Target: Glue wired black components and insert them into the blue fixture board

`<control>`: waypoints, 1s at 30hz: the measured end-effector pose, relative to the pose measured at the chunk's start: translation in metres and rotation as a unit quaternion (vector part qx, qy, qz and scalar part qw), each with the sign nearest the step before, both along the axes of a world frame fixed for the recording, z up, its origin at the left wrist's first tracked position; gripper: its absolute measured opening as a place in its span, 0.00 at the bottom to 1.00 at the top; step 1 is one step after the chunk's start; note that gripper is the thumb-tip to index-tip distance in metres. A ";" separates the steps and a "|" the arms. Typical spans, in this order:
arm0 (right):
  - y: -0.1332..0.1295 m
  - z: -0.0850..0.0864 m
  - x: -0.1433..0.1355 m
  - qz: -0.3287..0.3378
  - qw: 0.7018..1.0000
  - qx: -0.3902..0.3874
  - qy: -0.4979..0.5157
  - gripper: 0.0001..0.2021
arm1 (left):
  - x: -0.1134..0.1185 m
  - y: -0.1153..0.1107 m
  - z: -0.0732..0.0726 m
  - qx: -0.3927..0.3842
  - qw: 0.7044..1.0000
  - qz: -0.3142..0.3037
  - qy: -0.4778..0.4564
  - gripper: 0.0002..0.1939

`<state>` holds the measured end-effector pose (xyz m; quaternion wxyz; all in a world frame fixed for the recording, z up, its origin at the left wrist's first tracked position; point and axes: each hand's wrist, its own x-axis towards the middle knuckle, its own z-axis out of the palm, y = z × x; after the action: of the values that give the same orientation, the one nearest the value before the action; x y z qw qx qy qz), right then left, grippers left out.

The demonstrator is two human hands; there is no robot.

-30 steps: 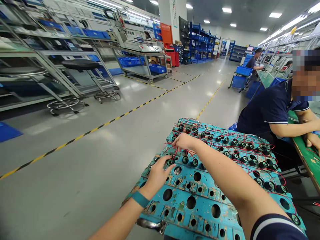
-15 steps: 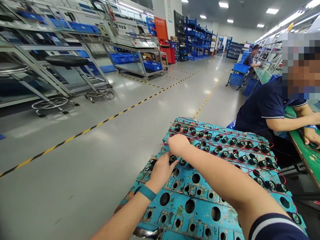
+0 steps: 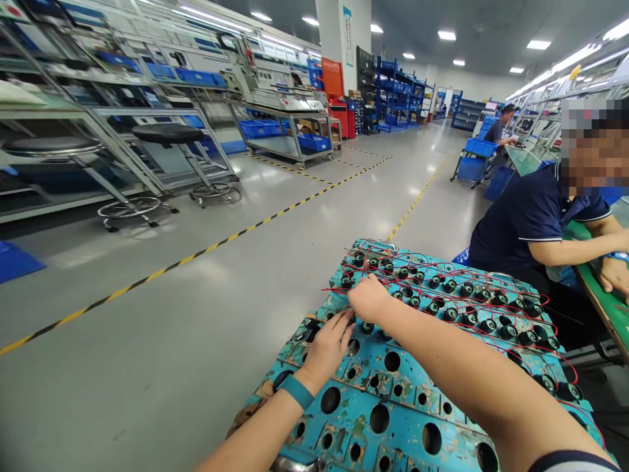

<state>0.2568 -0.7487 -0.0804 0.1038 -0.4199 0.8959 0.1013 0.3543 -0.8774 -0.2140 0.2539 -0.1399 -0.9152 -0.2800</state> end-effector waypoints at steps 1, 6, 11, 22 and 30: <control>0.002 0.000 0.000 0.001 1.000 0.006 -0.001 0.14 | -0.001 0.001 -0.002 0.002 1.000 0.003 0.002 0.15; 0.003 0.002 0.003 -0.006 0.999 0.035 -0.031 0.15 | -0.004 0.003 -0.004 0.021 0.999 0.039 -0.002 0.15; 0.002 0.003 0.007 -0.026 0.996 0.059 -0.064 0.15 | -0.004 0.001 0.002 0.031 0.998 0.047 -0.015 0.16; 0.003 -0.002 0.013 -0.051 0.993 0.040 -0.100 0.16 | -0.003 0.001 -0.001 0.014 0.999 0.019 -0.024 0.17; 0.082 0.039 0.068 -0.110 0.979 -0.169 -0.030 0.17 | 0.002 0.016 0.019 0.057 0.998 0.014 -0.024 0.16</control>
<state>0.3251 -0.6671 -0.0416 0.0684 -0.3332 0.9372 -0.0764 0.3560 -0.8609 -0.1946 0.2434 -0.1058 -0.9053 -0.3317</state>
